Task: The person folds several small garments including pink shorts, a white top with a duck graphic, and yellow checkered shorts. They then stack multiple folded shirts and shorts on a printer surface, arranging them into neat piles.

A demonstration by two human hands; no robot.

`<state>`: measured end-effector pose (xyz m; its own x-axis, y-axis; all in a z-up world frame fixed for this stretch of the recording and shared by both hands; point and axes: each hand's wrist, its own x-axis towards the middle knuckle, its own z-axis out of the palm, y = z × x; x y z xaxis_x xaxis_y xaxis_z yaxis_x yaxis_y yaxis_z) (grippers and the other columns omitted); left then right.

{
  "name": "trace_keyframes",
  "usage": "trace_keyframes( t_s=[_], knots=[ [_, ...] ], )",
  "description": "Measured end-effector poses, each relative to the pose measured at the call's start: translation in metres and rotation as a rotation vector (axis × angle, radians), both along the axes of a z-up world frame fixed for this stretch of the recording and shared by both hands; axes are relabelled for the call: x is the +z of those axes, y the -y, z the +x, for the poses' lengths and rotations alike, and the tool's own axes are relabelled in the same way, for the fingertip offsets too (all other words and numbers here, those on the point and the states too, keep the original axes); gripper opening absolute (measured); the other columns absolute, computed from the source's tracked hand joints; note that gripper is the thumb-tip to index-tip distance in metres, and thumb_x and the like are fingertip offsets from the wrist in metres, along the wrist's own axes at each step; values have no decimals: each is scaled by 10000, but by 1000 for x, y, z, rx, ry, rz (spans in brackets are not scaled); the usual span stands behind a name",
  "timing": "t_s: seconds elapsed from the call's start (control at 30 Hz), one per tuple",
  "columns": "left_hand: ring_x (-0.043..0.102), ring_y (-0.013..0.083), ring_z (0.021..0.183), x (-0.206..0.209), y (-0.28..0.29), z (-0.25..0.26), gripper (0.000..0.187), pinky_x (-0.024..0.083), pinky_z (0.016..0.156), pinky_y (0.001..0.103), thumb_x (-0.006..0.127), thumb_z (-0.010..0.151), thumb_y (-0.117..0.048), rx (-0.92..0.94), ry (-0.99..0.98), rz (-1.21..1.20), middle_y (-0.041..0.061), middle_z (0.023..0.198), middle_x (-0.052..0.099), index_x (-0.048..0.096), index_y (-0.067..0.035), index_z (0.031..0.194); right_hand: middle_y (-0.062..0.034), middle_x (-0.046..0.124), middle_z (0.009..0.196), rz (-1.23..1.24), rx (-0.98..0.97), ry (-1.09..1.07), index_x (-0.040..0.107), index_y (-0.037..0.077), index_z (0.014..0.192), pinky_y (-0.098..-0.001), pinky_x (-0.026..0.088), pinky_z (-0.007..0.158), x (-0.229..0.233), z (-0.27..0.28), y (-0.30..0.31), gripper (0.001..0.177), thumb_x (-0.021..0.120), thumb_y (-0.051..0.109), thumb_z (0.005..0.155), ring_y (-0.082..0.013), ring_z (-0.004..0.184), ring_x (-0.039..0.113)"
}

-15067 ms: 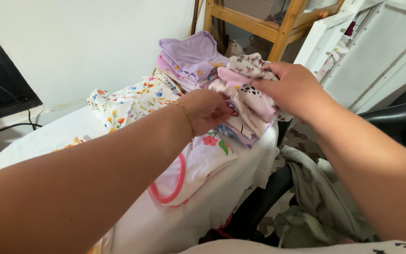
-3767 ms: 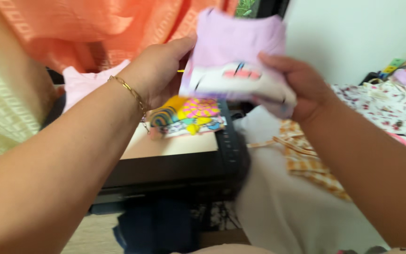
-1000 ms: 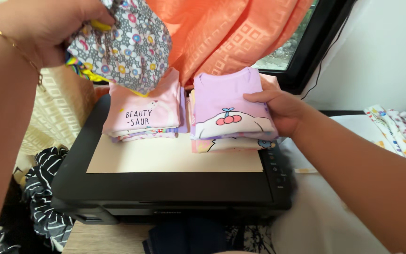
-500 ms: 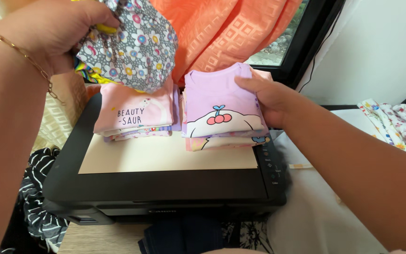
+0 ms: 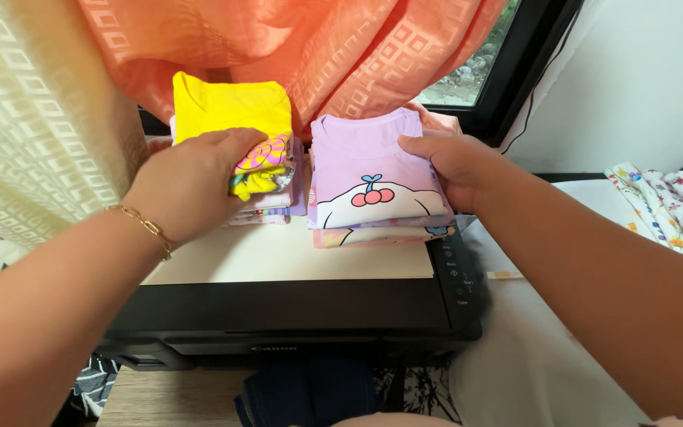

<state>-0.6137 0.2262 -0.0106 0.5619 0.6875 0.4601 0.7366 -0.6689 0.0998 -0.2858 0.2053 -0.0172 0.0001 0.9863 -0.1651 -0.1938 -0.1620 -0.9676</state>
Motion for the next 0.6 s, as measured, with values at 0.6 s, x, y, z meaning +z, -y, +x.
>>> trace_keyframes(
  t_s=[0.6],
  knots=[
    [675, 341, 1044, 18, 20, 107, 711, 535, 871, 445, 861, 698, -431, -349, 164, -269, 202, 1135, 681, 572, -21, 1202, -120, 700, 1221, -212, 130, -188, 518, 154, 1433, -390, 636, 848, 12, 18, 2, 507, 568, -17, 959, -262, 1067, 735]
  ],
)
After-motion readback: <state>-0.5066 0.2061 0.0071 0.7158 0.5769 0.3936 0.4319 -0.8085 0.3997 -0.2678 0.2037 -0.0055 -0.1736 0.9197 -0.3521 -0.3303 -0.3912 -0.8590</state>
